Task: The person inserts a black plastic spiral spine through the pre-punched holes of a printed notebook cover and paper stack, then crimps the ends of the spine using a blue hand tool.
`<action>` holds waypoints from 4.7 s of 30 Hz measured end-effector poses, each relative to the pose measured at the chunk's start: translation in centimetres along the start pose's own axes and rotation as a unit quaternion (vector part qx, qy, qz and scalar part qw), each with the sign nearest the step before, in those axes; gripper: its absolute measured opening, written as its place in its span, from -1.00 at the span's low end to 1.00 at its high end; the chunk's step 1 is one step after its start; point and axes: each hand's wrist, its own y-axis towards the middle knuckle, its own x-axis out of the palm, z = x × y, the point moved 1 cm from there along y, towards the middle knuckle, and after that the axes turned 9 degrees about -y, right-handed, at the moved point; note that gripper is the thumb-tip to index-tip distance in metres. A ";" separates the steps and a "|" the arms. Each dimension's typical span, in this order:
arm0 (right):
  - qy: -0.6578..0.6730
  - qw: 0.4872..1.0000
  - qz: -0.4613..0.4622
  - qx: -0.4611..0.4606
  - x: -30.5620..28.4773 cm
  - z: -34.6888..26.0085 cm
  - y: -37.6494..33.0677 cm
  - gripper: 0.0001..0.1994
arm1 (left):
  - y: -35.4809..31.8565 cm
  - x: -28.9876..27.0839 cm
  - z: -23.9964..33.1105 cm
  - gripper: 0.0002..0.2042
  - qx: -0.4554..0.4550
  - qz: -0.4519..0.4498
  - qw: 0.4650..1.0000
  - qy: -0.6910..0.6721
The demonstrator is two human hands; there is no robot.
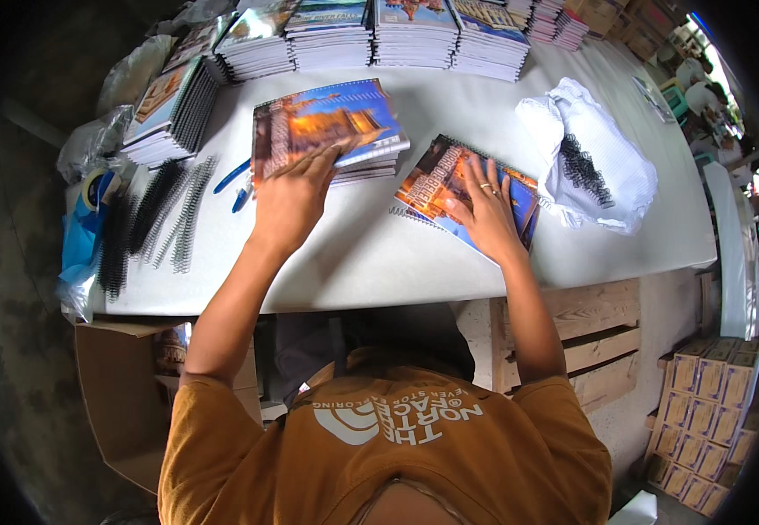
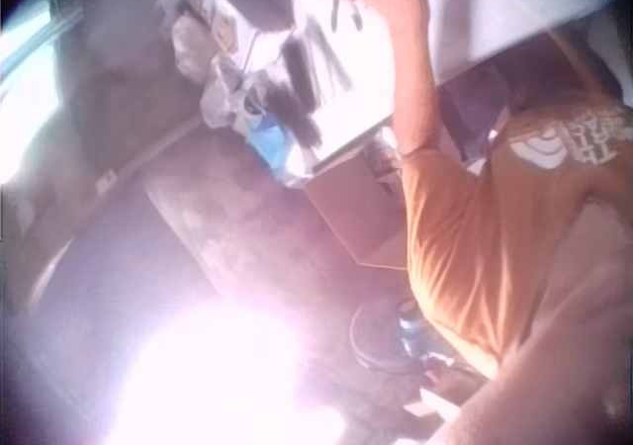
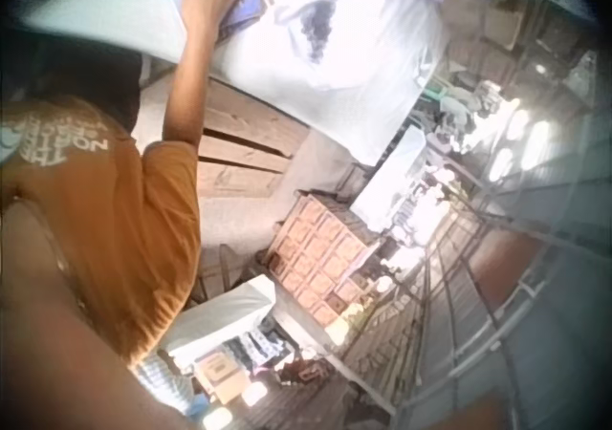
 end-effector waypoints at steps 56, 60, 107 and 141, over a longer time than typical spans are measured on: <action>0.562 0.791 0.048 -0.237 -2.6 -8.6 -0.8 -0.75 | -5.3 -8.3 -4.8 -0.53 -0.540 -0.151 0.554 -0.615; 0.562 0.797 0.034 -0.218 -2.5 -8.3 -0.9 -0.76 | -4.1 -9.6 -3.8 -0.65 -0.422 -0.196 0.744 -0.480; 0.434 0.836 0.206 -0.265 -1.3 -14.6 -4.9 -0.61 | -8.7 -3.3 -3.5 -0.06 -0.003 0.380 0.925 0.016; 0.412 0.829 0.232 -0.299 -0.4 -16.8 -3.4 -0.52 | -10.5 -0.7 3.3 -0.24 0.316 0.153 0.919 0.180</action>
